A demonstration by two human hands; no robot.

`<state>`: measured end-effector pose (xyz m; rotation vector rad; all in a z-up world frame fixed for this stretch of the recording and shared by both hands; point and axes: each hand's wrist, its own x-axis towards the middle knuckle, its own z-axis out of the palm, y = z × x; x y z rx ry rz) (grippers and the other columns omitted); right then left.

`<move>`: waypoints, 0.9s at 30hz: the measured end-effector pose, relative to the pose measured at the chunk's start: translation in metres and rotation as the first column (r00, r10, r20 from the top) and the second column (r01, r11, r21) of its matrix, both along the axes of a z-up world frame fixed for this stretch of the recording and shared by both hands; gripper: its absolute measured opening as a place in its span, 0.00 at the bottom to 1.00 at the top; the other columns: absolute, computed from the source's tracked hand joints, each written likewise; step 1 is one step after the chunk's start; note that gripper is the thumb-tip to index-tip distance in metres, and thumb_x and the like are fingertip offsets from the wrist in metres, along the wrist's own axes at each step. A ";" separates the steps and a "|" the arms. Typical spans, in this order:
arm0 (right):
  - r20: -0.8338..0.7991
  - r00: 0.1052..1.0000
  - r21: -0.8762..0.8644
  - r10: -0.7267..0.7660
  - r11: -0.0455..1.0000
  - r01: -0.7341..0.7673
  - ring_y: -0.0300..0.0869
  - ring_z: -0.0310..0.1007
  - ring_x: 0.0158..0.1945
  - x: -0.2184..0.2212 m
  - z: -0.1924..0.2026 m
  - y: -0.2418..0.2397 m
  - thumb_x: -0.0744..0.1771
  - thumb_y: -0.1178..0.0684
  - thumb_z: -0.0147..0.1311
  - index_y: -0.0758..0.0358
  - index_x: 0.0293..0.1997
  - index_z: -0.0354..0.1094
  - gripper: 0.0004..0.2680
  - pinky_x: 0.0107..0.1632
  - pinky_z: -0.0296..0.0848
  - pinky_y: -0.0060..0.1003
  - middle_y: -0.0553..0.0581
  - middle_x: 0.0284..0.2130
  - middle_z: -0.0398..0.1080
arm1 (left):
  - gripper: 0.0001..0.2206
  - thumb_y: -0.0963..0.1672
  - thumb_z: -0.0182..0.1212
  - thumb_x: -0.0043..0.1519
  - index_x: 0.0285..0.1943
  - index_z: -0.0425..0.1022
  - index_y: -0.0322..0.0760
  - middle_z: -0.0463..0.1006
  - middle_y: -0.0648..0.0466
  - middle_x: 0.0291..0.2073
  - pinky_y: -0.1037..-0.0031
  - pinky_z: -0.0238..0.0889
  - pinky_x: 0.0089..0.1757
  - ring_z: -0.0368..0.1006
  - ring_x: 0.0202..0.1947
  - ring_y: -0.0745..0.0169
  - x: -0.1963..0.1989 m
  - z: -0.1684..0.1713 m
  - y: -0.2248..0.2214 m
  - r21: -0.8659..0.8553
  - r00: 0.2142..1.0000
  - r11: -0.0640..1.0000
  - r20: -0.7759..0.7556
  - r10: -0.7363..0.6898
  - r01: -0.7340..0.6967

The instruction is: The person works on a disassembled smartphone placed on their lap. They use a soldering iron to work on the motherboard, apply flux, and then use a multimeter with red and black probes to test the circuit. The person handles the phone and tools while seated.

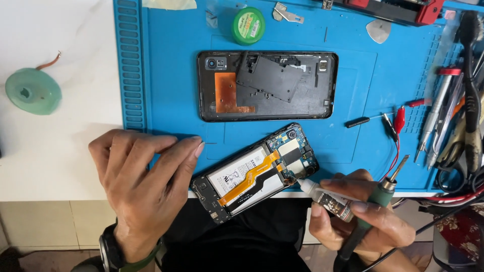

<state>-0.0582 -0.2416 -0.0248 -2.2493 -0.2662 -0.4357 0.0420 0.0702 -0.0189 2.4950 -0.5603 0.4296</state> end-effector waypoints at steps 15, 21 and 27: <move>0.006 1.000 0.106 0.030 0.994 -0.030 0.43 0.84 0.39 -0.003 -0.011 -0.003 0.69 0.56 0.64 0.51 0.65 0.54 0.20 0.44 0.80 0.37 0.67 0.45 0.77 | 0.02 0.41 0.77 0.71 0.46 0.90 0.38 0.78 0.53 0.38 0.54 0.54 0.49 0.69 0.37 0.47 0.000 -0.001 0.000 -0.010 1.000 1.000 0.007 -0.003 0.003; -0.042 0.998 0.116 0.039 0.993 -0.034 0.45 0.84 0.41 -0.007 -0.009 -0.006 0.69 0.56 0.63 0.48 0.65 0.52 0.21 0.47 0.81 0.38 0.66 0.48 0.76 | 0.02 0.41 0.77 0.71 0.47 0.90 0.37 0.78 0.53 0.37 0.54 0.54 0.49 0.68 0.37 0.47 0.001 -0.001 0.000 -0.013 1.000 1.000 0.005 -0.005 0.005; -0.016 0.999 0.141 0.030 0.990 -0.028 0.44 0.86 0.44 -0.006 -0.013 -0.005 0.69 0.56 0.63 0.49 0.65 0.52 0.21 0.47 0.82 0.39 0.65 0.46 0.76 | 0.02 0.42 0.77 0.71 0.47 0.90 0.37 0.78 0.53 0.38 0.53 0.54 0.49 0.69 0.38 0.47 0.000 -0.001 0.001 -0.006 1.000 1.000 0.000 -0.005 0.005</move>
